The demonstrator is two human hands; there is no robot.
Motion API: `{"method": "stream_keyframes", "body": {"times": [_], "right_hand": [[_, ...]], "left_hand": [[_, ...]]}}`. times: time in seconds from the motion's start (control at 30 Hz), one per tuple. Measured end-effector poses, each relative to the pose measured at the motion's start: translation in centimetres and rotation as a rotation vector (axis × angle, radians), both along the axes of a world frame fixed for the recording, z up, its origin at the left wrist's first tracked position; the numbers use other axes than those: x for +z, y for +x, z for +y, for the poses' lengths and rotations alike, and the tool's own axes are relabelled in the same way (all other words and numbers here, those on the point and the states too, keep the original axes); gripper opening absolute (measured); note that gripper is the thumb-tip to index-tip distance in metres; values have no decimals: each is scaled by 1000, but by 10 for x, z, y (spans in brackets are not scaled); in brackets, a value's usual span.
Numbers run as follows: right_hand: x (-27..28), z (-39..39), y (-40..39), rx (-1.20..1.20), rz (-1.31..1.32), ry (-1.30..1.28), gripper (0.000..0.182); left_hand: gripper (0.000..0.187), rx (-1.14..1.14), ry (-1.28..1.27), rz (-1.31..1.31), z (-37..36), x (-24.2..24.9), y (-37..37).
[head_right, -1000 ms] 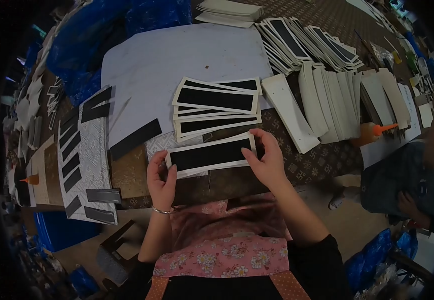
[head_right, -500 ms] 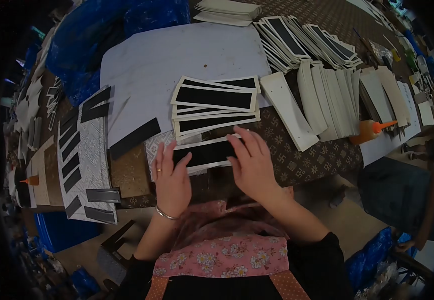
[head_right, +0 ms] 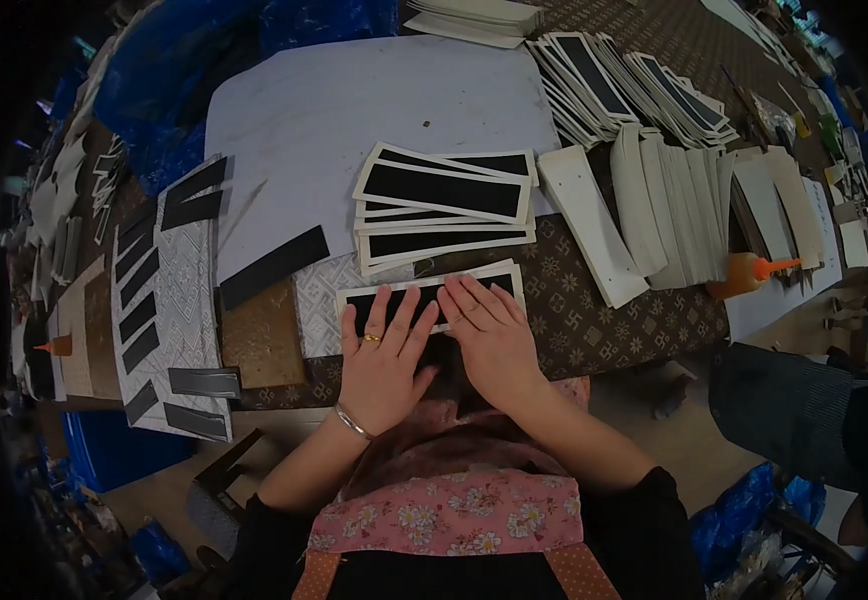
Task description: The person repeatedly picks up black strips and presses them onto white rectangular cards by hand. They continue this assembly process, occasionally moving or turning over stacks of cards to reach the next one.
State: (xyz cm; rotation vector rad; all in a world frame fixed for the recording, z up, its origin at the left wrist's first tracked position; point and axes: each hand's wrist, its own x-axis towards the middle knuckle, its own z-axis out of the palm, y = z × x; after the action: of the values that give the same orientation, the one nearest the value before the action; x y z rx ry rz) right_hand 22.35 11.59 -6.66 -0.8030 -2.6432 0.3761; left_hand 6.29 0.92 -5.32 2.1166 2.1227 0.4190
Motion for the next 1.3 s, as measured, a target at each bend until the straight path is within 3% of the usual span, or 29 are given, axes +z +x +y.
{"method": "stream_keyframes", "body": {"times": [0.47,0.63,0.83,0.93,1.03,1.13,1.3], "right_hand": [[-1,2,6,10,-29,55,46],[4,12,16,21,-87,121,40],[39,13,13,-18,-122,-187,39],[58,23,7,37,-11,-231,35],[74,44,-7,-47,169,26,38],[70,72,-17,-108,15,217,43],[46,59,0,-69,84,41,47]], "left_hand": [[82,-6,-17,-25,-6,7,-13],[77,122,-64,5,-30,14,-35],[66,358,113,-263,-59,4,-95],[69,415,153,-107,-43,-8,-139],[72,466,50,16,-17,-1,-158],[75,494,-89,85,-8,6,-160],[80,471,-133,229,-12,2,-161]]}}
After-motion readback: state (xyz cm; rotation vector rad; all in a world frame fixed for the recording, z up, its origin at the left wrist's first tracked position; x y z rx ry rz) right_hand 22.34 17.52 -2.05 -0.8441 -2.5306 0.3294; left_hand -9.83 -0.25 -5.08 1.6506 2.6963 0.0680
